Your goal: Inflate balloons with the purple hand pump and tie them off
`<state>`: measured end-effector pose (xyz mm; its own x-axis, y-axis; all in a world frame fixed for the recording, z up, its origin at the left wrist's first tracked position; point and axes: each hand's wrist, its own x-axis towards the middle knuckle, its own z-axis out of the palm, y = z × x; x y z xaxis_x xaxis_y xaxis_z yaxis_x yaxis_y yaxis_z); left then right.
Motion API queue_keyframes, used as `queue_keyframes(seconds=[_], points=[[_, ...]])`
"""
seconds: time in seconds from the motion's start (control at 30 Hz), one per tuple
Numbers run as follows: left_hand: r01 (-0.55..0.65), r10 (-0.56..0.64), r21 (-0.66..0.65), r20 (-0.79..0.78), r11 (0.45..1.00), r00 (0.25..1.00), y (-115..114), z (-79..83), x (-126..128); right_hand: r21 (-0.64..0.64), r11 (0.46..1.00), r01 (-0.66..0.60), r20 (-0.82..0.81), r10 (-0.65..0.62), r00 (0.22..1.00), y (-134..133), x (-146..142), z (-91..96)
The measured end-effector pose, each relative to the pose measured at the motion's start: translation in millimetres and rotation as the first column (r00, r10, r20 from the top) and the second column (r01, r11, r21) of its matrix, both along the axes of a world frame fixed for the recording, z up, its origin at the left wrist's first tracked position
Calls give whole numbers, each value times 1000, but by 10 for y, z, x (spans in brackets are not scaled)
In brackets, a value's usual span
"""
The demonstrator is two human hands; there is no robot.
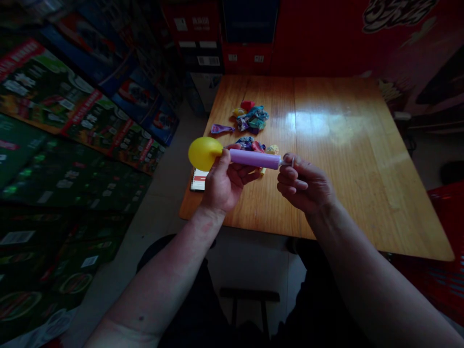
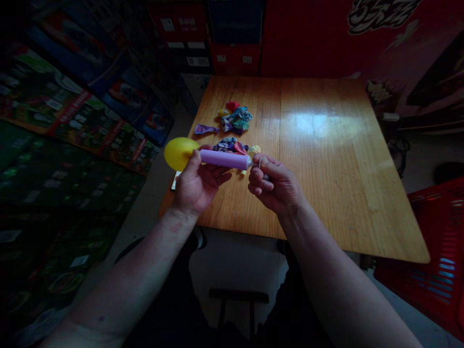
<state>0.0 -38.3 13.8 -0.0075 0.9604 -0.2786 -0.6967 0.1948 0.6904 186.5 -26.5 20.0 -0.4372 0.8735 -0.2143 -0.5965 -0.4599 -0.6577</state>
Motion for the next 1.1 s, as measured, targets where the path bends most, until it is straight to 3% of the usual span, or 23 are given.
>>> queue_keyframes(seconds=[0.13,0.23,0.4,0.57,0.73,0.9,1.0,1.1], points=[[-25,25,-1,31,1000,999,52,-59,-33,-36,999,9,-15,-9,1000,29,-17,-9],[-28,28,0,47,1000,999,110,-56,-146,-48,999,2,44,0,999,46,83,84],[-149,148,36,29,988,989,116,48,-295,42,994,97,171,-102,980,22,258,226],[2,-3,41,23,999,1000,-3,-6,-132,19,1000,-10,48,9,999,-24,73,60],[-14,14,31,7,999,1000,2,-59,-69,-4,1000,-29,-20,29,999,15,-23,-46],[-35,35,6,-2,999,999,83,-19,-188,9,999,-44,43,44,998,42,106,98],[-110,110,15,-19,994,994,116,31,-286,55,998,28,156,-36,987,24,202,219],[-118,119,48,-21,992,993,83,53,-271,47,997,68,177,-75,981,4,189,208]])
